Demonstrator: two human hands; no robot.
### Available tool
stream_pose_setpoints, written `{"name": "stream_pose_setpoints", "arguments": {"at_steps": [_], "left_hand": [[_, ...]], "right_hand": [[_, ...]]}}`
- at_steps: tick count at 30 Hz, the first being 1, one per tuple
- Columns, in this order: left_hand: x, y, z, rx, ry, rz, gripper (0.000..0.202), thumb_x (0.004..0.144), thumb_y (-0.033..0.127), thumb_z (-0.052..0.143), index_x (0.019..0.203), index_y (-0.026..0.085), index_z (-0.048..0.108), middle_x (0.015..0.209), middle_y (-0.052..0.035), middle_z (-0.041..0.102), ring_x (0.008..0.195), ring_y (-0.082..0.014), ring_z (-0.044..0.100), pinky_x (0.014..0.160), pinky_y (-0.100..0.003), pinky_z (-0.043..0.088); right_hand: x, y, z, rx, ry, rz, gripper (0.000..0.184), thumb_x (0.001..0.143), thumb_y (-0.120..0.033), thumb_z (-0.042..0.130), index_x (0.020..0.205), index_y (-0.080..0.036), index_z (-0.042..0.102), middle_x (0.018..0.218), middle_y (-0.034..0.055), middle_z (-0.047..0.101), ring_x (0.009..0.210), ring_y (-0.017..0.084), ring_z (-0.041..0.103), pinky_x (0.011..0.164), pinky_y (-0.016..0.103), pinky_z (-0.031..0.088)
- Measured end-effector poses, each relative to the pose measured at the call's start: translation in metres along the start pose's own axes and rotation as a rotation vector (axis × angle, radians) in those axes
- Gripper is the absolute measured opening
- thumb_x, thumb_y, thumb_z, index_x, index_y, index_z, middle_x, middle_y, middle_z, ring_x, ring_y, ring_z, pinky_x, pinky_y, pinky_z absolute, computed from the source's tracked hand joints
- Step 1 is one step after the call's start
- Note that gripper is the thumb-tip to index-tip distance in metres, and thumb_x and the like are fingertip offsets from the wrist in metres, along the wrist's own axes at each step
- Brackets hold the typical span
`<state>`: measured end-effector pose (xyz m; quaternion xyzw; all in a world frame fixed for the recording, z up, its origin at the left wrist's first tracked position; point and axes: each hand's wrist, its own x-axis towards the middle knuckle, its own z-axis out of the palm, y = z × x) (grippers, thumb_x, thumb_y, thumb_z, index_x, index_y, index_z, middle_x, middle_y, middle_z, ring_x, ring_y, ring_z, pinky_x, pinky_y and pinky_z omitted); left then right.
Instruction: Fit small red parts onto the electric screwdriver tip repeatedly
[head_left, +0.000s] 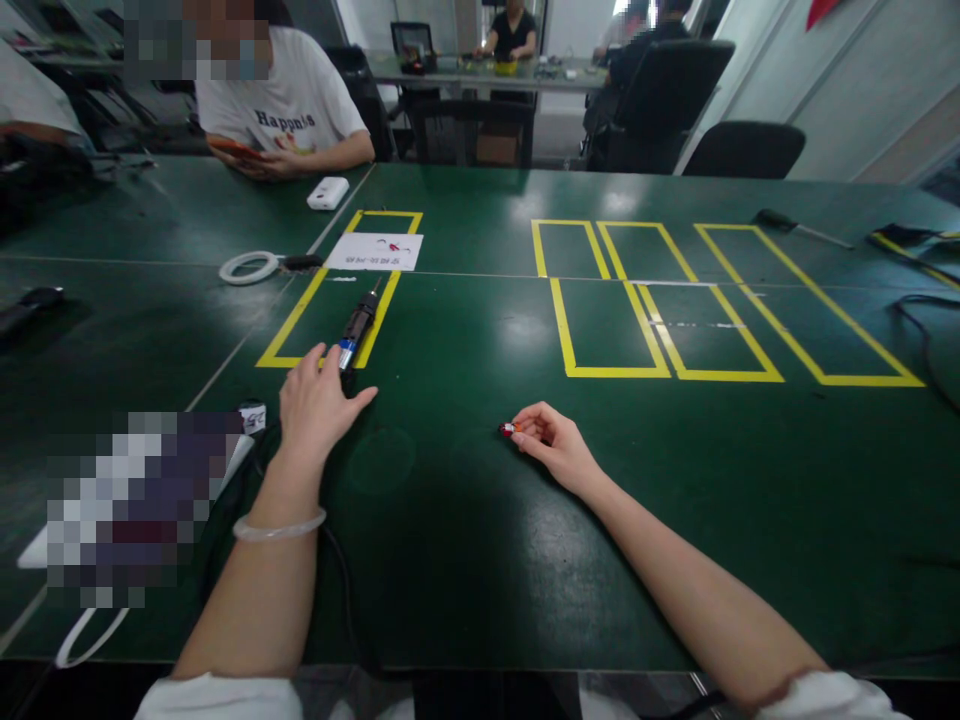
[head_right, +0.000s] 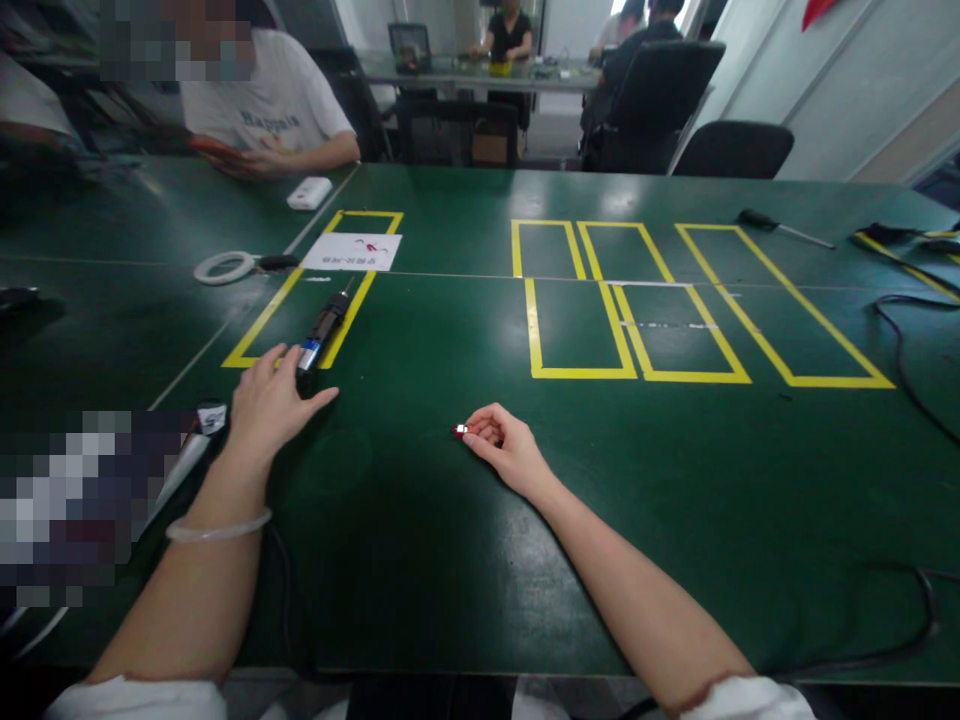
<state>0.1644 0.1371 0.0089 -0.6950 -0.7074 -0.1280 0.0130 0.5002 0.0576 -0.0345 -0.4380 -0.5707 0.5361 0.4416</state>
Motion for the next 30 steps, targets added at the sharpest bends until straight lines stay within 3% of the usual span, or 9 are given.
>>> {"name": "stream_pose_setpoints", "arguments": {"at_steps": [4, 9, 17, 24, 30], "left_hand": [[0.008, -0.041, 0.003, -0.013, -0.183, -0.019, 0.071, 0.078, 0.049, 0.060, 0.139, 0.017, 0.043, 0.137, -0.0210, 0.048, 0.124, -0.0404, 0.048, 0.099, -0.051, 0.042], [0.010, -0.041, 0.006, -0.018, -0.216, 0.055, 0.070, 0.077, 0.049, 0.059, 0.136, 0.013, 0.046, 0.126, -0.0186, 0.055, 0.120, -0.0354, 0.051, 0.101, -0.046, 0.043], [-0.009, 0.016, 0.010, -0.010, -0.131, 0.017, 0.067, 0.076, 0.049, 0.060, 0.133, 0.015, 0.048, 0.121, -0.0152, 0.053, 0.114, -0.0322, 0.055, 0.095, -0.043, 0.048], [-0.034, 0.076, 0.017, -0.105, -0.146, 0.205, 0.072, 0.079, 0.051, 0.060, 0.139, 0.015, 0.042, 0.124, -0.0137, 0.051, 0.113, -0.0290, 0.054, 0.094, -0.039, 0.049], [-0.064, 0.129, 0.021, -0.221, -0.178, 0.348, 0.078, 0.076, 0.052, 0.067, 0.139, 0.015, 0.040, 0.123, -0.0124, 0.052, 0.112, -0.0277, 0.054, 0.094, -0.039, 0.049]], "right_hand": [[0.000, 0.000, 0.000, 0.002, 0.001, 0.004, 0.027, 0.083, -0.039, 0.069, 0.097, -0.018, 0.060, 0.083, 0.0018, 0.062, 0.067, 0.012, 0.056, 0.062, 0.026, 0.047], [0.001, 0.000, 0.000, 0.012, 0.001, 0.006, 0.026, 0.084, -0.039, 0.069, 0.098, -0.019, 0.060, 0.083, 0.0016, 0.061, 0.067, 0.012, 0.056, 0.062, 0.026, 0.047], [0.001, 0.001, 0.002, 0.002, 0.033, -0.010, 0.025, 0.084, -0.038, 0.069, 0.097, -0.019, 0.060, 0.082, 0.0015, 0.061, 0.068, 0.012, 0.055, 0.062, 0.026, 0.046], [0.001, -0.005, 0.000, -0.224, 0.079, -0.088, 0.017, 0.086, -0.031, 0.064, 0.098, -0.020, 0.060, 0.078, 0.0003, 0.060, 0.064, 0.013, 0.053, 0.060, 0.026, 0.044], [0.001, -0.006, -0.004, -0.416, 0.124, -0.191, 0.011, 0.086, -0.024, 0.063, 0.095, -0.020, 0.061, 0.087, 0.0027, 0.059, 0.073, 0.014, 0.056, 0.064, 0.027, 0.046]]}}
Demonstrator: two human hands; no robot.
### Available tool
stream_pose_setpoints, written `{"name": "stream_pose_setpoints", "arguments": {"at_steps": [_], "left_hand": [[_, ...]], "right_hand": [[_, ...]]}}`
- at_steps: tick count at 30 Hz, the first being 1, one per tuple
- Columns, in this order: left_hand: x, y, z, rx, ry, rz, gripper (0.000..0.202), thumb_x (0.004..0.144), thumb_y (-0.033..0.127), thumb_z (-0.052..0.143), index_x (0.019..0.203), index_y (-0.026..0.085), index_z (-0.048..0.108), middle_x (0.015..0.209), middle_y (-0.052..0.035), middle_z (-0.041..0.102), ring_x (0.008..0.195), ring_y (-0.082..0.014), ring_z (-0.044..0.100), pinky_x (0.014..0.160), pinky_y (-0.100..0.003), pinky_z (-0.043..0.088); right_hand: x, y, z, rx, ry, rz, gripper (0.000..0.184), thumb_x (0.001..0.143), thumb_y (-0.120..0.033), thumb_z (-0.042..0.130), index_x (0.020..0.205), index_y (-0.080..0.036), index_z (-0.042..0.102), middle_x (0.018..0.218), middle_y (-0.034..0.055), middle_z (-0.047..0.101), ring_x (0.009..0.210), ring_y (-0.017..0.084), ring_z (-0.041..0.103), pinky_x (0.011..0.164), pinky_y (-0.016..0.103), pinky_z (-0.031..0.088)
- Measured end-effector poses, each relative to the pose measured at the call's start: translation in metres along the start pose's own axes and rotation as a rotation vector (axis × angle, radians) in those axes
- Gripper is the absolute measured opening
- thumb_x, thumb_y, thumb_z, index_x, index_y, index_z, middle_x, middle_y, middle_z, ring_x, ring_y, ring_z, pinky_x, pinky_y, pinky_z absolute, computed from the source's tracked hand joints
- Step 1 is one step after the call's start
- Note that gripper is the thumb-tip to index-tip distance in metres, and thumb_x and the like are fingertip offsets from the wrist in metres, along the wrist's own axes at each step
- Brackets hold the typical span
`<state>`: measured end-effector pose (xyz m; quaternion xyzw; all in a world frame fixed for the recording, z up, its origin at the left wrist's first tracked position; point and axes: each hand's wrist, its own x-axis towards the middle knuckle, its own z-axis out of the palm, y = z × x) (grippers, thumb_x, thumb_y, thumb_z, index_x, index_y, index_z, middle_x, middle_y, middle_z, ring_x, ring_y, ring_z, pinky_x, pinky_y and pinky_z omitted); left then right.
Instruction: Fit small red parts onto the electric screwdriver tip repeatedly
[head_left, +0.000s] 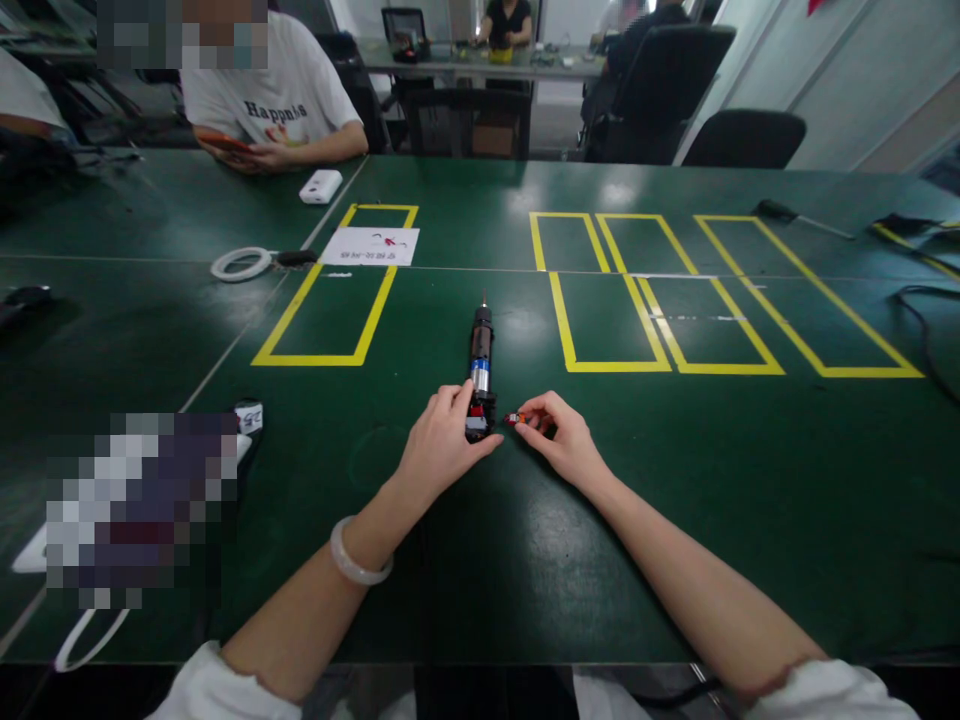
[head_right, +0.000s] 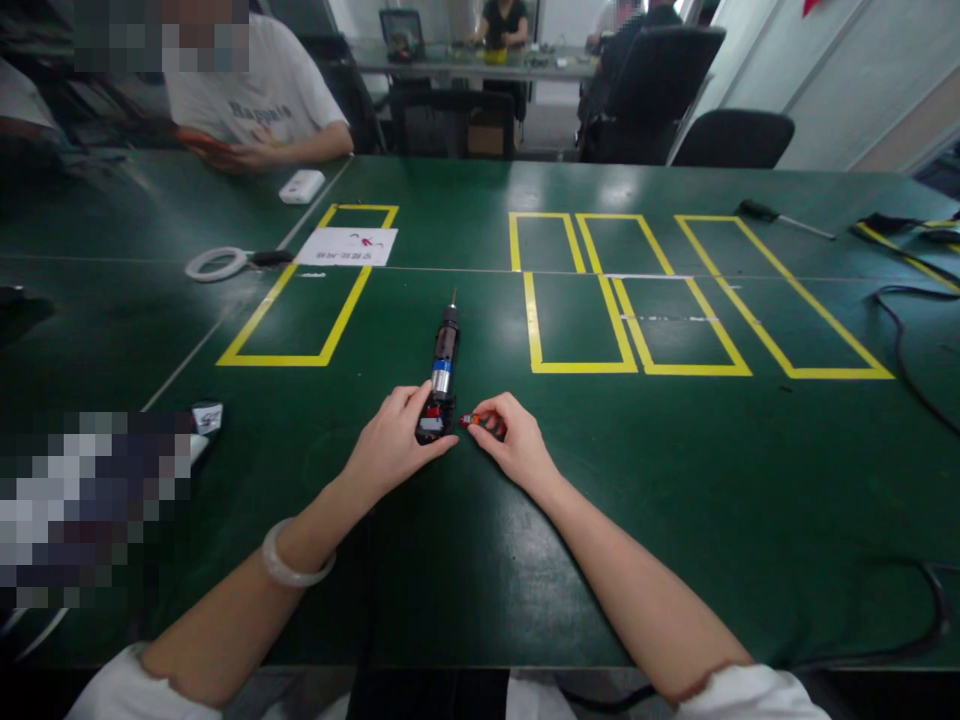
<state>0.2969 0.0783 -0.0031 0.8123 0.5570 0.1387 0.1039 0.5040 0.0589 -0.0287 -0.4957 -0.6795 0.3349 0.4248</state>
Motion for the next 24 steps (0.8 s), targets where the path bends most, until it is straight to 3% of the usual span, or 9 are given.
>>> {"name": "stream_pose_setpoints", "arguments": {"at_steps": [3, 7, 13, 17, 24], "left_hand": [[-0.005, 0.015, 0.006, -0.035, -0.002, 0.055, 0.079, 0.076, 0.051, 0.068, 0.140, 0.016, 0.038, 0.122, -0.0121, 0.053, 0.110, -0.0272, 0.054, 0.093, -0.039, 0.049], [-0.009, 0.020, 0.010, -0.046, 0.002, 0.104, 0.078, 0.077, 0.051, 0.067, 0.141, 0.016, 0.038, 0.122, -0.0122, 0.053, 0.110, -0.0270, 0.055, 0.093, -0.039, 0.049], [-0.009, 0.020, 0.011, -0.031, 0.005, 0.108, 0.078, 0.079, 0.053, 0.064, 0.141, 0.014, 0.038, 0.122, -0.0128, 0.053, 0.109, -0.0269, 0.055, 0.093, -0.039, 0.048], [-0.011, 0.021, 0.013, -0.001, 0.015, 0.101, 0.079, 0.080, 0.055, 0.061, 0.143, 0.015, 0.037, 0.125, -0.0133, 0.052, 0.109, -0.0271, 0.054, 0.092, -0.039, 0.047], [-0.006, 0.030, 0.009, 0.102, 0.013, 0.046, 0.078, 0.085, 0.065, 0.048, 0.145, 0.016, 0.036, 0.119, -0.0122, 0.053, 0.102, -0.0261, 0.055, 0.084, -0.037, 0.046]], "right_hand": [[0.000, 0.000, -0.002, -0.053, 0.001, -0.017, 0.010, 0.084, -0.020, 0.063, 0.093, -0.020, 0.059, 0.082, 0.0010, 0.057, 0.072, 0.014, 0.055, 0.065, 0.026, 0.045], [0.000, 0.001, -0.002, -0.154, -0.033, -0.042, 0.010, 0.080, -0.016, 0.064, 0.087, -0.020, 0.058, 0.076, -0.0013, 0.055, 0.069, 0.014, 0.053, 0.064, 0.026, 0.044], [-0.007, -0.005, -0.002, -0.268, -0.068, -0.069, 0.008, 0.088, -0.020, 0.060, 0.094, -0.019, 0.065, 0.086, 0.0047, 0.063, 0.076, 0.017, 0.060, 0.069, 0.029, 0.049], [-0.010, -0.009, -0.002, -0.269, -0.048, -0.084, 0.017, 0.091, -0.015, 0.054, 0.101, -0.019, 0.067, 0.092, 0.0069, 0.066, 0.081, 0.019, 0.064, 0.071, 0.029, 0.051], [-0.006, -0.002, -0.002, -0.144, -0.019, 0.014, 0.012, 0.087, -0.014, 0.059, 0.096, -0.018, 0.065, 0.082, 0.0032, 0.068, 0.070, 0.016, 0.063, 0.064, 0.026, 0.050]]}}
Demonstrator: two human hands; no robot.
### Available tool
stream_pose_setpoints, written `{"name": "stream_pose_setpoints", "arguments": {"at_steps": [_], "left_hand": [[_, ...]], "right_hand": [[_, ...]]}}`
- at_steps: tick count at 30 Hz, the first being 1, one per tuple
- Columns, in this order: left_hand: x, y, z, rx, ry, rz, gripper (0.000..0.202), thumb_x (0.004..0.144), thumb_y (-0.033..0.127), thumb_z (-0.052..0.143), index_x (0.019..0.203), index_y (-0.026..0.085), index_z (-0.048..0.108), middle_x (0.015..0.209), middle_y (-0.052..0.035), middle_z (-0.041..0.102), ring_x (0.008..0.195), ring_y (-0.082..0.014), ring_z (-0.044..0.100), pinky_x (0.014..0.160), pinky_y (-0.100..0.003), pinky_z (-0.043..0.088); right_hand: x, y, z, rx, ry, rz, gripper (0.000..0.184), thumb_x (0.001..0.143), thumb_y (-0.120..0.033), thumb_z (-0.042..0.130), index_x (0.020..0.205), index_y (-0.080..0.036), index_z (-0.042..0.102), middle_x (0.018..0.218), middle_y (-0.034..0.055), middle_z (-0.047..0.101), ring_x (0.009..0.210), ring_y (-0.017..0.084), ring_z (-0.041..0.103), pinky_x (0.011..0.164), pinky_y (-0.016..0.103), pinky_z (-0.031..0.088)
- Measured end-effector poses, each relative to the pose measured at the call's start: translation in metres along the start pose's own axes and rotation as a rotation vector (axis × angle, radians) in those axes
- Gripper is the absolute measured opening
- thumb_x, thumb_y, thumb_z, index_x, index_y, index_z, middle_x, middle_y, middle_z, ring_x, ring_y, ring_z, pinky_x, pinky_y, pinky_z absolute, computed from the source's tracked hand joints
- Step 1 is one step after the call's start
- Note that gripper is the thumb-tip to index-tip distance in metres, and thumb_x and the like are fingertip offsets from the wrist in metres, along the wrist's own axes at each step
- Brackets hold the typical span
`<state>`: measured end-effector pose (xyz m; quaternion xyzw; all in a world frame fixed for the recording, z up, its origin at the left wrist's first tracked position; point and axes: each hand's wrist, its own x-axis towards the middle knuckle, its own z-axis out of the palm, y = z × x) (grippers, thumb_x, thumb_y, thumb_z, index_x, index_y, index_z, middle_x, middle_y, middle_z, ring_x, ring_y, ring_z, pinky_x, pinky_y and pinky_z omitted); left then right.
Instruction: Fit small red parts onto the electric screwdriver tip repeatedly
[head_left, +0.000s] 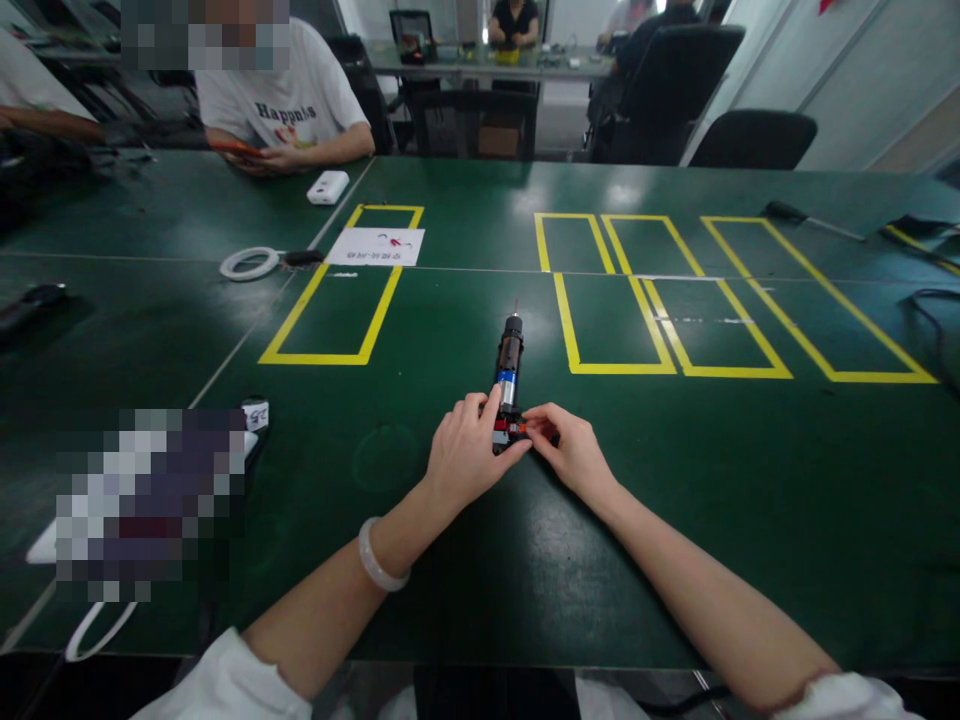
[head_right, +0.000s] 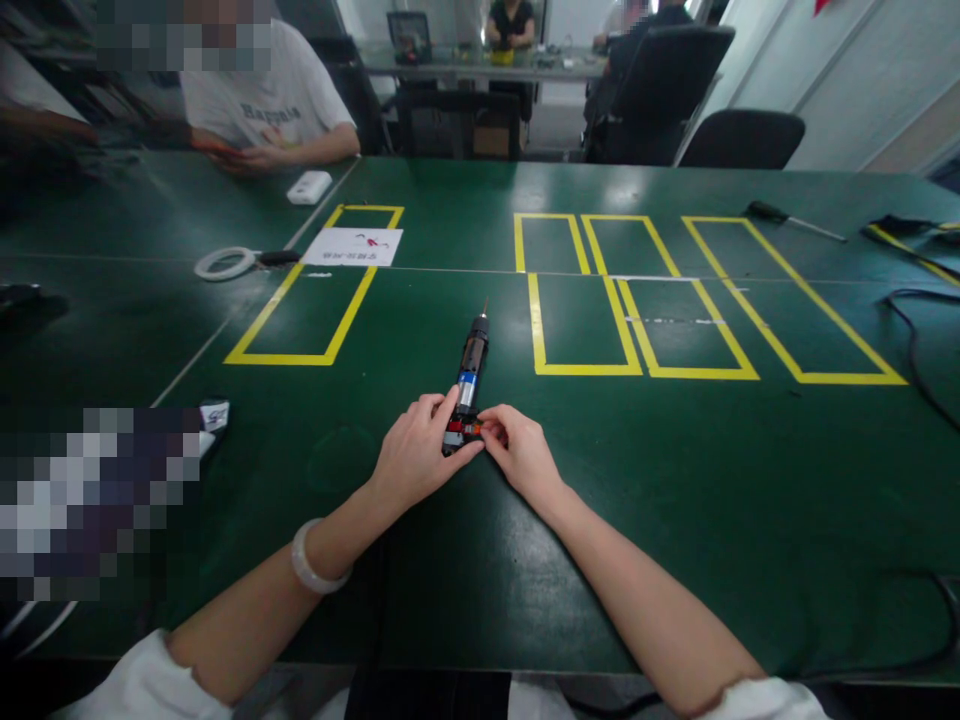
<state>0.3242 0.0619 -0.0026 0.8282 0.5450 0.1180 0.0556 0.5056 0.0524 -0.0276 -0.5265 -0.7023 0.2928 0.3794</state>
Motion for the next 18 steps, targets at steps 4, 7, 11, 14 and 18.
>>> {"name": "stream_pose_setpoints", "arguments": {"at_steps": [4, 7, 11, 14, 18], "left_hand": [[0.004, 0.002, -0.001, 0.057, 0.013, -0.021, 0.076, 0.086, 0.064, 0.047, 0.145, 0.018, 0.037, 0.114, -0.0114, 0.054, 0.098, -0.0259, 0.055, 0.080, -0.036, 0.045], [0.006, 0.001, 0.000, 0.077, 0.026, -0.028, 0.075, 0.085, 0.062, 0.050, 0.145, 0.018, 0.038, 0.111, -0.0113, 0.054, 0.097, -0.0259, 0.055, 0.079, -0.036, 0.045], [0.006, -0.002, -0.003, 0.098, 0.035, -0.023, 0.070, 0.085, 0.056, 0.053, 0.144, 0.021, 0.038, 0.109, -0.0106, 0.054, 0.094, -0.0249, 0.054, 0.077, -0.035, 0.044], [0.005, -0.005, -0.007, 0.145, 0.027, -0.009, 0.071, 0.085, 0.052, 0.056, 0.145, 0.020, 0.038, 0.108, -0.0112, 0.054, 0.096, -0.0259, 0.054, 0.076, -0.035, 0.043], [0.004, -0.017, -0.015, 0.212, 0.007, -0.019, 0.069, 0.086, 0.052, 0.054, 0.145, 0.019, 0.039, 0.110, -0.0129, 0.054, 0.097, -0.0278, 0.053, 0.078, -0.038, 0.043]], "right_hand": [[0.000, -0.004, -0.002, -0.006, -0.007, 0.016, 0.011, 0.086, -0.013, 0.055, 0.089, -0.018, 0.064, 0.082, 0.0034, 0.070, 0.069, 0.016, 0.063, 0.064, 0.027, 0.049], [0.000, -0.006, -0.001, 0.060, -0.009, 0.038, 0.015, 0.085, -0.013, 0.053, 0.094, -0.019, 0.063, 0.085, 0.0037, 0.072, 0.070, 0.016, 0.065, 0.064, 0.027, 0.050], [-0.001, -0.003, 0.002, 0.163, -0.025, 0.049, 0.020, 0.085, -0.013, 0.053, 0.102, -0.020, 0.059, 0.088, 0.0035, 0.072, 0.074, 0.016, 0.067, 0.066, 0.027, 0.051], [-0.001, 0.002, 0.002, 0.187, -0.050, 0.033, 0.020, 0.086, -0.014, 0.052, 0.103, -0.020, 0.060, 0.088, 0.0040, 0.071, 0.078, 0.016, 0.067, 0.070, 0.028, 0.052], [-0.001, 0.005, 0.001, 0.202, -0.058, 0.030, 0.020, 0.088, -0.015, 0.051, 0.104, -0.019, 0.061, 0.089, 0.0044, 0.071, 0.078, 0.015, 0.066, 0.074, 0.029, 0.052]]}}
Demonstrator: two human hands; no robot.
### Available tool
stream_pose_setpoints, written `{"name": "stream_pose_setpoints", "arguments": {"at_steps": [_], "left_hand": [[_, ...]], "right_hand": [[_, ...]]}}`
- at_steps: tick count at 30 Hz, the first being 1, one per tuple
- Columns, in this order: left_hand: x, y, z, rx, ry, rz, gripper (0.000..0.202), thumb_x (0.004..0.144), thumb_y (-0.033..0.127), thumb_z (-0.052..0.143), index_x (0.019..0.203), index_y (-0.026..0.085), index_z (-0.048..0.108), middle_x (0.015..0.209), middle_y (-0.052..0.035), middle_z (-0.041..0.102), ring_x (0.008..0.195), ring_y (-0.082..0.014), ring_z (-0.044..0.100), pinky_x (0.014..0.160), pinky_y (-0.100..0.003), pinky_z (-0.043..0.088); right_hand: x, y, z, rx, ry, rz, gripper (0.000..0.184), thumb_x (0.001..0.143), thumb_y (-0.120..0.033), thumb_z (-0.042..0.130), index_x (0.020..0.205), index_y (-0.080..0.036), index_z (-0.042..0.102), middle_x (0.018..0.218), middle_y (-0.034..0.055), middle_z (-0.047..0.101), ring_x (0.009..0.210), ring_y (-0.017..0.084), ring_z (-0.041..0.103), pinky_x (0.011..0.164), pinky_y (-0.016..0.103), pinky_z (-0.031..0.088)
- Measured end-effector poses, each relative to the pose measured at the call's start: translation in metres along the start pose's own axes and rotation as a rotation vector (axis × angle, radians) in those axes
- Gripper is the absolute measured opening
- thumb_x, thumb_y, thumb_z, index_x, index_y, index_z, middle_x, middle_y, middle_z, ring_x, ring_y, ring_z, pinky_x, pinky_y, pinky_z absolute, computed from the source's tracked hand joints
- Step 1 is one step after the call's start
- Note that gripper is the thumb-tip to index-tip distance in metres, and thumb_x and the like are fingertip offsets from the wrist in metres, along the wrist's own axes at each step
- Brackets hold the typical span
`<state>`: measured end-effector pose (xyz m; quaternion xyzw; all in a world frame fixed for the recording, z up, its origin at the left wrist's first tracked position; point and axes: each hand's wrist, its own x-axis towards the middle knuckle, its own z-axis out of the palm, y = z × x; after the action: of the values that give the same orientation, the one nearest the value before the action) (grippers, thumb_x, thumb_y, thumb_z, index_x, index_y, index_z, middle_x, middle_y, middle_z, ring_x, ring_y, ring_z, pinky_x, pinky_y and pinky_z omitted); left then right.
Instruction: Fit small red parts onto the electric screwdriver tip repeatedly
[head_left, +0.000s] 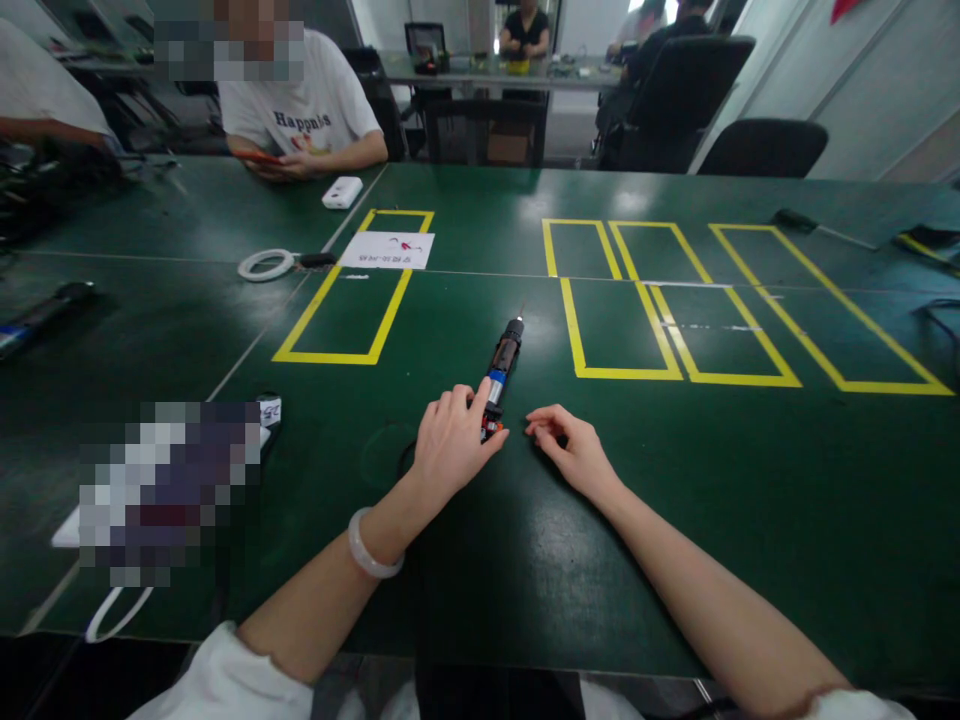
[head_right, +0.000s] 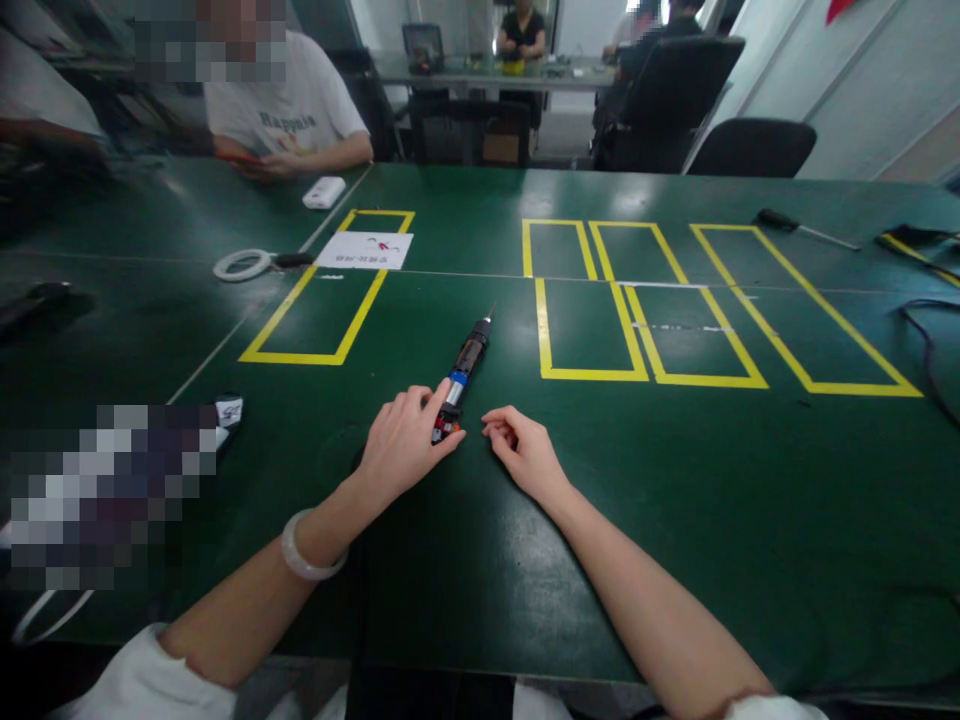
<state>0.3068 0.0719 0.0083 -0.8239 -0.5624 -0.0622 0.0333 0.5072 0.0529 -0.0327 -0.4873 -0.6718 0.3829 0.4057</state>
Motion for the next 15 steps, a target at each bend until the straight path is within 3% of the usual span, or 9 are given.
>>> {"name": "stream_pose_setpoints", "arguments": {"at_steps": [4, 15], "left_hand": [[0.001, -0.030, -0.004, 0.050, -0.030, -0.064, 0.066, 0.089, 0.052, 0.050, 0.144, 0.018, 0.039, 0.116, -0.0148, 0.054, 0.099, -0.0299, 0.054, 0.080, -0.039, 0.044], [0.002, -0.136, -0.007, 0.062, -0.159, -0.355, 0.068, 0.091, 0.052, 0.040, 0.148, 0.017, 0.032, 0.126, -0.0220, 0.047, 0.107, -0.0386, 0.053, 0.083, -0.047, 0.046]], "right_hand": [[0.001, -0.001, 0.000, 0.006, 0.000, 0.005, 0.020, 0.088, -0.014, 0.051, 0.104, -0.018, 0.061, 0.090, 0.0047, 0.071, 0.077, 0.015, 0.065, 0.072, 0.028, 0.051], [0.000, -0.001, -0.001, -0.039, -0.001, -0.002, 0.018, 0.089, -0.016, 0.052, 0.102, -0.019, 0.064, 0.090, 0.0044, 0.071, 0.078, 0.016, 0.066, 0.070, 0.027, 0.050]]}}
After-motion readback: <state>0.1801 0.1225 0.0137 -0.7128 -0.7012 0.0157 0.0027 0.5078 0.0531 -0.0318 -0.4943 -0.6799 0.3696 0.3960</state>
